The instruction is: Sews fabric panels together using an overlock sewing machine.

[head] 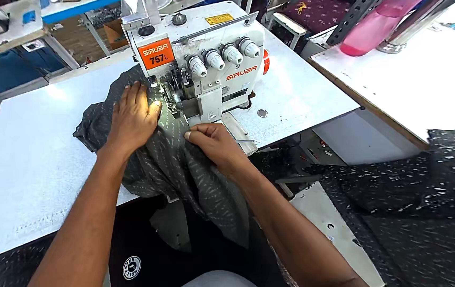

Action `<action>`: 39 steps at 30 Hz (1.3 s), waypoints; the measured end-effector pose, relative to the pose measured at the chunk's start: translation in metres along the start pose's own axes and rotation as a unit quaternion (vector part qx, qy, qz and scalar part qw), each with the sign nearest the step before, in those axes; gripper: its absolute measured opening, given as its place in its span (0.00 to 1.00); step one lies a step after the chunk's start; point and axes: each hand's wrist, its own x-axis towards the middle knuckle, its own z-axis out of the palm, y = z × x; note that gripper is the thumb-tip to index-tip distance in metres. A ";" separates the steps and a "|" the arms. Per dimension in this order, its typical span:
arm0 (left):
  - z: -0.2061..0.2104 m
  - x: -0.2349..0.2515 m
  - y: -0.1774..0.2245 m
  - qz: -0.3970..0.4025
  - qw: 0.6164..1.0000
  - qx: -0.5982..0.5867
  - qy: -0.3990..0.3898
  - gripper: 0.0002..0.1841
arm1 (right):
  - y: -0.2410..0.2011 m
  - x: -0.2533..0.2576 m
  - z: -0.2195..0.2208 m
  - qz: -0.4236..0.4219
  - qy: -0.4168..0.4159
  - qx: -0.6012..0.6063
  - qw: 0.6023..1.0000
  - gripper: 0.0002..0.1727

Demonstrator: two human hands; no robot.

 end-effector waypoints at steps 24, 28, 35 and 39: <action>0.101 -0.226 -0.001 -0.223 0.703 -0.673 -0.058 0.25 | -0.027 -0.062 -0.091 -0.028 -0.300 -0.356 0.885 0.18; -0.040 -0.199 -0.069 -0.199 0.893 -0.398 -0.070 0.21 | -0.018 -0.094 -0.122 0.091 -0.418 -0.206 0.880 0.16; -0.145 -0.049 -0.095 0.035 0.987 0.123 0.095 0.24 | 0.030 -0.109 -0.069 0.231 -0.374 -0.529 0.726 0.29; -0.085 -0.077 -0.037 0.062 0.986 0.073 0.135 0.37 | 0.010 -0.097 -0.052 -0.066 -0.083 -0.602 0.791 0.16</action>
